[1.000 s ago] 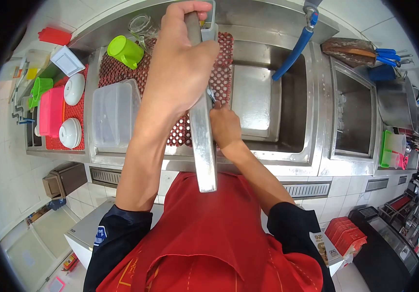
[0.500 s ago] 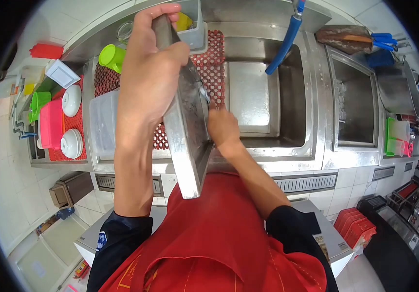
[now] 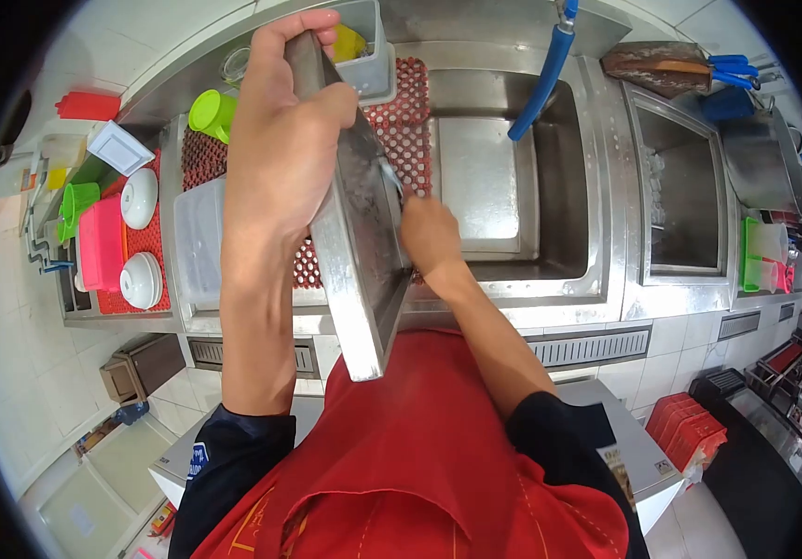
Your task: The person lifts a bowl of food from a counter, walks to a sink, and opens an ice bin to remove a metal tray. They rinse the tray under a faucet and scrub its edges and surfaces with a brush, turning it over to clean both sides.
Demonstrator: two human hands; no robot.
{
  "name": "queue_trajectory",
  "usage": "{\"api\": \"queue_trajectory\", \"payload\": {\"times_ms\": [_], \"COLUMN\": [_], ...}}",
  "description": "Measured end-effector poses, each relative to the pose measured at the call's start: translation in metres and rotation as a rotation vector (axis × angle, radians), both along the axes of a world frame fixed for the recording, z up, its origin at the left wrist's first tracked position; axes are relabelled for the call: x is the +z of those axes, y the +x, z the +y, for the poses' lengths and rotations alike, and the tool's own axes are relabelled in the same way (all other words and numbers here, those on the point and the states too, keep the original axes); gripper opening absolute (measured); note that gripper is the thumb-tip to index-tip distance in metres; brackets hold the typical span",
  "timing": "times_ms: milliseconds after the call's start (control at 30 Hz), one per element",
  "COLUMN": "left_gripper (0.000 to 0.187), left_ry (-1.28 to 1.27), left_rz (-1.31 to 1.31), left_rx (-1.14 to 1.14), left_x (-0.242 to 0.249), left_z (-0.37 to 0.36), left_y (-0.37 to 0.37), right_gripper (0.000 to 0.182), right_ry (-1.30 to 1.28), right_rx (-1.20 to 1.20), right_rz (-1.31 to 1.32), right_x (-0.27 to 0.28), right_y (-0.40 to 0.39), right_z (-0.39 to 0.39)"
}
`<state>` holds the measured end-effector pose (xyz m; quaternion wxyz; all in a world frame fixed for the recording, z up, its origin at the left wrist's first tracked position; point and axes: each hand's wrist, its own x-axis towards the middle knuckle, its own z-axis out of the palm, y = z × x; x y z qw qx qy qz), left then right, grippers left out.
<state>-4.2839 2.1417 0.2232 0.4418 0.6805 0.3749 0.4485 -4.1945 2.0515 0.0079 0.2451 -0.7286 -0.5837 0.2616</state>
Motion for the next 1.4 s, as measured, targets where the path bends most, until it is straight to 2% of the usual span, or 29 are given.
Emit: {"api": "queue_trajectory", "payload": {"times_ms": [100, 233, 300, 367, 433, 467, 533, 567, 600, 633, 667, 700, 733, 767, 800, 833, 867, 933, 1033, 1133, 1167, 1200, 1233, 1267, 1300, 1333, 1367, 1400], "left_gripper": [0.048, 0.05, 0.05, 0.05, 0.051, 0.052, 0.052, 0.053, 0.055, 0.057, 0.06, 0.063, 0.065, 0.065, 0.065, 0.066, 0.067, 0.067, 0.066, 0.065, 0.065, 0.064, 0.06, 0.057, 0.055, 0.055, 0.054, 0.054], "left_ry": [-0.183, -0.127, -0.119, -0.074, -0.153, -0.201, -0.082, -0.019, 0.189, 0.022, -0.005, 0.011, -0.097, -0.138, -0.227, -0.243, -0.214, -0.222, -0.242, -0.211, -0.188, -0.127, 0.07, -0.004, -0.06, -0.075, -0.13, -0.139], "left_rz": [-0.053, -0.055, -0.057, -0.067, -0.137, -0.167, -0.105, -0.087, 0.132, 0.129, 0.095, 0.018, -0.08, -0.104, -0.17, -0.167, -0.072, -0.069, -0.175, -0.229, -0.239, -0.066, 0.152, 0.07, -0.02, -0.019, -0.094, -0.073], "left_rx": [0.005, 0.069, 0.067, 0.051, 0.04, 0.031, 0.03, 0.006, 0.041, 0.093, 0.08, 0.031, -0.026, -0.018, 0.04, 0.078, 0.063, 0.096, 0.055, -0.057, -0.068, -0.015, 0.066, 0.066, 0.048, 0.044, 0.005, 0.033], "left_x": [0.014, 0.008, 0.006, 0.003, 0.004, 0.003, -0.005, -0.007, -0.004, -0.003, 0.001, -0.012, -0.015, -0.009, 0.003, 0.003, 0.0, 0.005, -0.004, -0.012, -0.016, -0.006, 0.005, 0.011, 0.008, 0.003, 0.001, 0.005], "left_z": [-0.011, -0.008, -0.011, -0.006, -0.004, -0.006, -0.008, -0.006, -0.004, -0.007, -0.008, 0.003, 0.008, 0.003, -0.006, -0.007, -0.003, -0.005, -0.001, 0.004, 0.007, 0.004, -0.003, -0.01, -0.01, -0.005, -0.004, -0.006], "left_y": [0.003, 0.004, 0.003, 0.002, 0.001, -0.001, -0.007, -0.009, -0.019, -0.021, -0.021, -0.028, -0.037, -0.036, -0.025, -0.024, -0.032, -0.025, -0.031, -0.038, -0.046, -0.043, -0.036, -0.029, -0.025, -0.028, -0.027, -0.025], "right_gripper": [0.021, 0.027, 0.03, 0.032, 0.032, 0.03, 0.027, 0.021, 0.019, 0.018, 0.015, 0.028, 0.039, 0.047, 0.051, 0.056, 0.058, 0.057, 0.057, 0.054, 0.045, 0.038, 0.023, 0.02, 0.021, 0.024, 0.049, 0.042], "right_ry": [-0.109, -0.007, -0.072, -0.117, -0.136, -0.102, -0.03, -0.133, -0.17, -0.055, -0.387, -0.346, -0.188, -0.182, -0.111, -0.037, -0.265, -0.261, -0.106, -0.215, -0.226, -0.238, -0.253, -0.179, -0.076, -0.21, -0.145, -0.1], "right_rx": [0.046, 0.061, 0.053, 0.033, 0.023, 0.026, 0.036, -0.023, 0.517, 0.095, 0.22, 0.185, 0.059, 0.155, 0.084, 0.031, 0.101, 0.06, 0.051, 0.163, 0.152, 0.142, 0.369, 0.258, 0.207, 0.224, 0.112, 0.042], "right_rz": [0.126, 0.175, 0.205, 0.157, 0.013, 0.032, 0.064, 0.139, -0.282, -0.136, -0.14, -0.192, -0.128, -0.112, -0.113, -0.083, 0.02, -0.051, -0.093, -0.088, -0.176, -0.263, -0.378, -0.388, -0.357, -0.363, -0.43, -0.371], "right_x": [0.0, -0.015, -0.016, -0.014, -0.016, -0.02, -0.023, -0.032, -0.032, 0.002, 0.002, -0.031, -0.045, -0.069, -0.076, -0.078, -0.02, -0.034, -0.05, -0.037, -0.029, -0.012, -0.016, -0.002, -0.022, -0.02, -0.019, -0.016], "right_y": [0.002, 0.006, 0.003, -0.001, -0.003, -0.003, -0.007, -0.008, -0.002, -0.015, -0.012, -0.024, -0.035, -0.034, -0.03, -0.036, -0.024, -0.031, -0.034, -0.024, -0.022, -0.022, -0.017, -0.016, -0.018, -0.02, -0.021, -0.02], "right_z": [-0.006, -0.006, -0.006, -0.011, -0.022, -0.016, 0.006, 0.0, -0.023, -0.051, -0.036, -0.034, -0.014, -0.001, -0.01, -0.01, -0.027, -0.037, -0.008, -0.024, -0.026, -0.029, -0.014, -0.007, -0.004, -0.005, -0.014, -0.015]}}
